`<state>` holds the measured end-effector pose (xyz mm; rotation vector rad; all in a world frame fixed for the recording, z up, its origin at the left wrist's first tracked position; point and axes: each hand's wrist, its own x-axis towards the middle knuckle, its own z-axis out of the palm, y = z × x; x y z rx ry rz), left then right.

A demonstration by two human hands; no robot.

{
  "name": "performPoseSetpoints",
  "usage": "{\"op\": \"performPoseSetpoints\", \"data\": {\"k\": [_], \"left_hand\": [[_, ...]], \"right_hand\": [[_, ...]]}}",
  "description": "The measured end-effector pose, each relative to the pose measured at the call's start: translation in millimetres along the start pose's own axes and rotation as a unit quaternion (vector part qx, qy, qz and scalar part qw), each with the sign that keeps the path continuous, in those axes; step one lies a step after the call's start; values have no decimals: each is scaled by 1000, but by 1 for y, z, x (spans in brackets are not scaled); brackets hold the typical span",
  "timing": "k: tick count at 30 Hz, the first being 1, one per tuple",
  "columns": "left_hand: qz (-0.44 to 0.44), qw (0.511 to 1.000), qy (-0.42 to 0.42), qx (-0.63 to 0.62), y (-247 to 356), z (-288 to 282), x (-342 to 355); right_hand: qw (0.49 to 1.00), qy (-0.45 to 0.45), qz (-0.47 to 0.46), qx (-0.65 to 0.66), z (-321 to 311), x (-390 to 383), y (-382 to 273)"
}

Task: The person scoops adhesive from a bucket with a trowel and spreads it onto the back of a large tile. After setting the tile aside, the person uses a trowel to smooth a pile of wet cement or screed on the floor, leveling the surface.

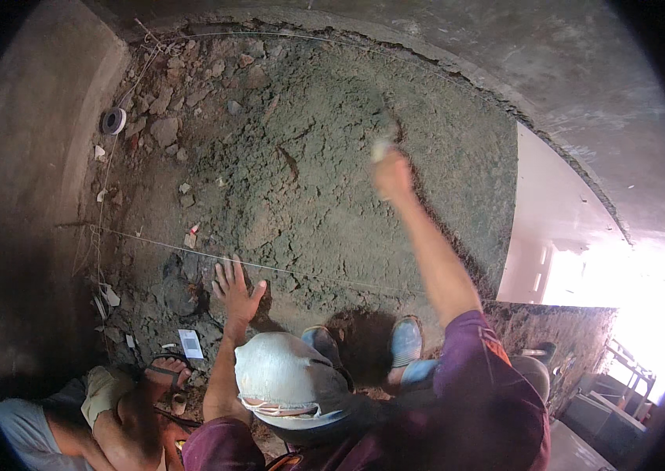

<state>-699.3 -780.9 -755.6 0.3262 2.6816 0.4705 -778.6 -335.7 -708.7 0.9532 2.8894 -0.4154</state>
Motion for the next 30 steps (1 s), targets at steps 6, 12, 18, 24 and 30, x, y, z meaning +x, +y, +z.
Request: {"op": "performPoseSetpoints", "data": {"k": [6, 12, 18, 24, 30], "left_hand": [[-17, 1000, -26, 5, 3, -5, 2], [-10, 1000, -16, -14, 1, -6, 0], [-11, 1000, -5, -17, 5, -8, -2], [-55, 998, -34, -22, -3, -12, -12], [-8, 1000, -19, -19, 0, -9, 0]], "right_hand": [[974, -140, -17, 179, 17, -64, -95], [999, 46, 16, 20, -40, 63, -47], [996, -26, -57, -59, -68, 129, 4], [960, -183, -150, 149, -67, 30, -11], [961, -221, -142, -85, -73, -38, -16]]}}
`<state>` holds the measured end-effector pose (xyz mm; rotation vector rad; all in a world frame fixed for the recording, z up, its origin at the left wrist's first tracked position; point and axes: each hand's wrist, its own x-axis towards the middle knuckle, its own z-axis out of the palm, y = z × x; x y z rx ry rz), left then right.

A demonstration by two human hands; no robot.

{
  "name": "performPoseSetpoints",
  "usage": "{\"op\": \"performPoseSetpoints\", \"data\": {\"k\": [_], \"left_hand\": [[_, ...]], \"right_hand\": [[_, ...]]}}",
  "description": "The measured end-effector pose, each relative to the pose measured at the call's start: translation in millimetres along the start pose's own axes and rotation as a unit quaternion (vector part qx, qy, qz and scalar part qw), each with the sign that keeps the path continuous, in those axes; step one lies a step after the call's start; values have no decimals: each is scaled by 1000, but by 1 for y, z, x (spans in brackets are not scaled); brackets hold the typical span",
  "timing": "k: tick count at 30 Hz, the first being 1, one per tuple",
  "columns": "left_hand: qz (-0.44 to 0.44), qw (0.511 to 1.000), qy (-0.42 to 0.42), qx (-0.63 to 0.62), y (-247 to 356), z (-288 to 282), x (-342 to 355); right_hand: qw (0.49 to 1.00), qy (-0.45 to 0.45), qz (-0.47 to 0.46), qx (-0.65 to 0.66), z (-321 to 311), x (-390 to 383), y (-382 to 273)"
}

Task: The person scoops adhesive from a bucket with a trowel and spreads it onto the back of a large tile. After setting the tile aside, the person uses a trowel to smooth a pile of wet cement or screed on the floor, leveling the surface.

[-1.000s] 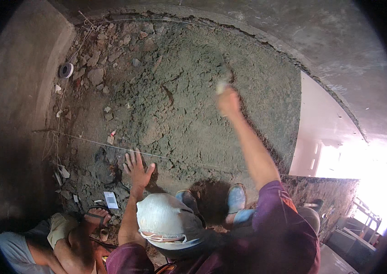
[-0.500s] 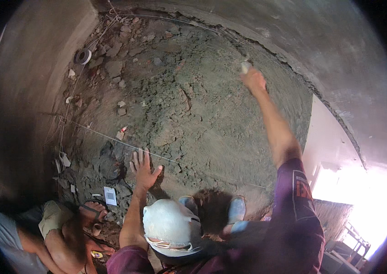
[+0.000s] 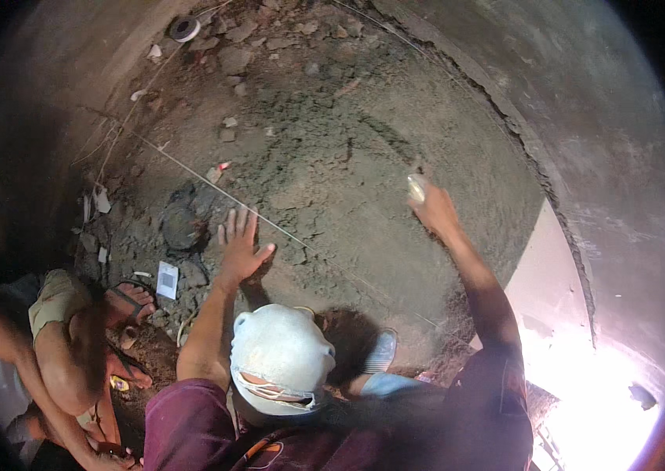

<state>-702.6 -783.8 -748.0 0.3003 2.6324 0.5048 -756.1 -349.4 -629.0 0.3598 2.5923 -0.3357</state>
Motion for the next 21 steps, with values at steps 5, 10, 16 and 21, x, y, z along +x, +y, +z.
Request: {"op": "performPoseSetpoints", "data": {"k": [5, 10, 16, 21], "left_hand": [[3, 999, 30, -21, -4, 5, -4], [9, 998, 54, -14, -6, 9, -2], [-2, 999, 47, -20, -4, 10, -4], [-2, 999, 29, -16, -4, 8, -3]], "right_hand": [[987, 104, 45, 117, 32, -4, -19], [984, 107, -33, 137, 35, -23, -30], [989, 77, -119, 50, -3, -37, -25], [925, -201, -29, 321, -24, -35, -37]]}}
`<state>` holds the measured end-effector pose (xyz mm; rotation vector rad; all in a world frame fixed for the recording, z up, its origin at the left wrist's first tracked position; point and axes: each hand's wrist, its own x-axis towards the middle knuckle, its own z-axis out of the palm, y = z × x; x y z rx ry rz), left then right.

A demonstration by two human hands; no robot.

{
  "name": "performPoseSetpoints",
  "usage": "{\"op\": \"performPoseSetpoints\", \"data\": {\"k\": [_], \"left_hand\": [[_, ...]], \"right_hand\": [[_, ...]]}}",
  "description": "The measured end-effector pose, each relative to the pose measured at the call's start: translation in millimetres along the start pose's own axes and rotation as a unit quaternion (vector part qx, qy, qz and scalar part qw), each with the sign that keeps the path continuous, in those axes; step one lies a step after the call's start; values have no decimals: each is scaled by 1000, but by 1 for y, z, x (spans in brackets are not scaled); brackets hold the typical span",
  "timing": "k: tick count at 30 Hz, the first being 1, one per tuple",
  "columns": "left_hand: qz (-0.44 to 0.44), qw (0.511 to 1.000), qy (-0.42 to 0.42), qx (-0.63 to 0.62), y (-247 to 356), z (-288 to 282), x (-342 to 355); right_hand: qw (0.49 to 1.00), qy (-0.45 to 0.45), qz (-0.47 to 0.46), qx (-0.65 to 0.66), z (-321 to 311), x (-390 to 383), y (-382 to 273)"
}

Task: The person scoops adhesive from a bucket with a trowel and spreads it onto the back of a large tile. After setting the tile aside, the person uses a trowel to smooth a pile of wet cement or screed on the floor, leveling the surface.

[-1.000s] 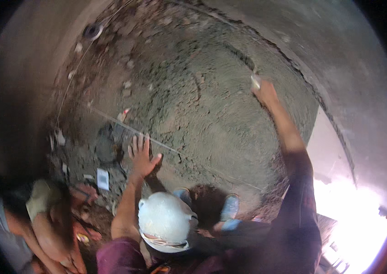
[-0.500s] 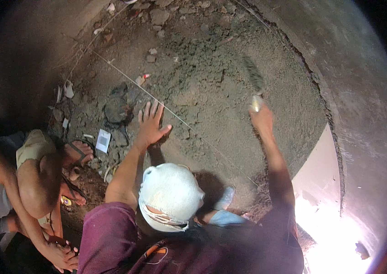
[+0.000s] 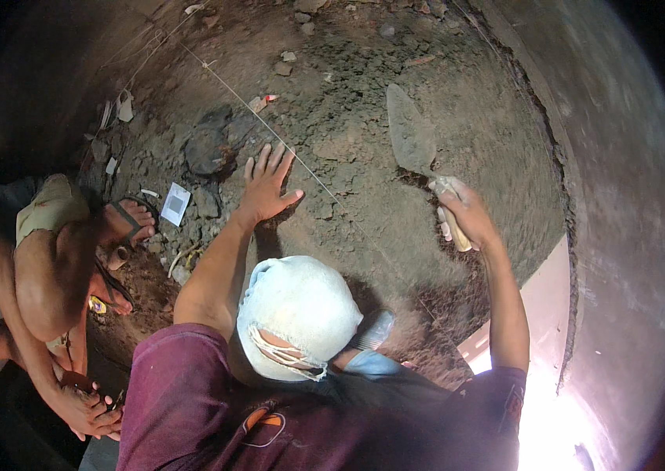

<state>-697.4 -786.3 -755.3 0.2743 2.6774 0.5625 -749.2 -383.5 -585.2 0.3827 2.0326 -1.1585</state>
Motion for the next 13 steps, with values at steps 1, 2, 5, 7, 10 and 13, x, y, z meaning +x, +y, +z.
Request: {"op": "performPoseSetpoints", "data": {"k": [1, 2, 5, 7, 10, 13], "left_hand": [[4, 1000, 6, 1, -1, 1, 0], [5, 1000, 7, 3, -1, 2, -2], [-1, 1000, 3, 9, -2, 4, -1], [-5, 1000, 5, 10, -3, 5, -2], [1, 1000, 8, 17, -5, 7, 0], [7, 998, 31, 50, -7, 15, 3]], "right_hand": [[992, -50, 34, 111, -1, 3, -2], [987, -59, 69, 133, -2, 7, -5], [964, -102, 161, 185, -10, 22, -16], [959, -193, 163, 127, -6, 22, -19], [954, -230, 174, 86, 16, 15, -14], [957, -219, 161, 99, 27, 1, -3]]}}
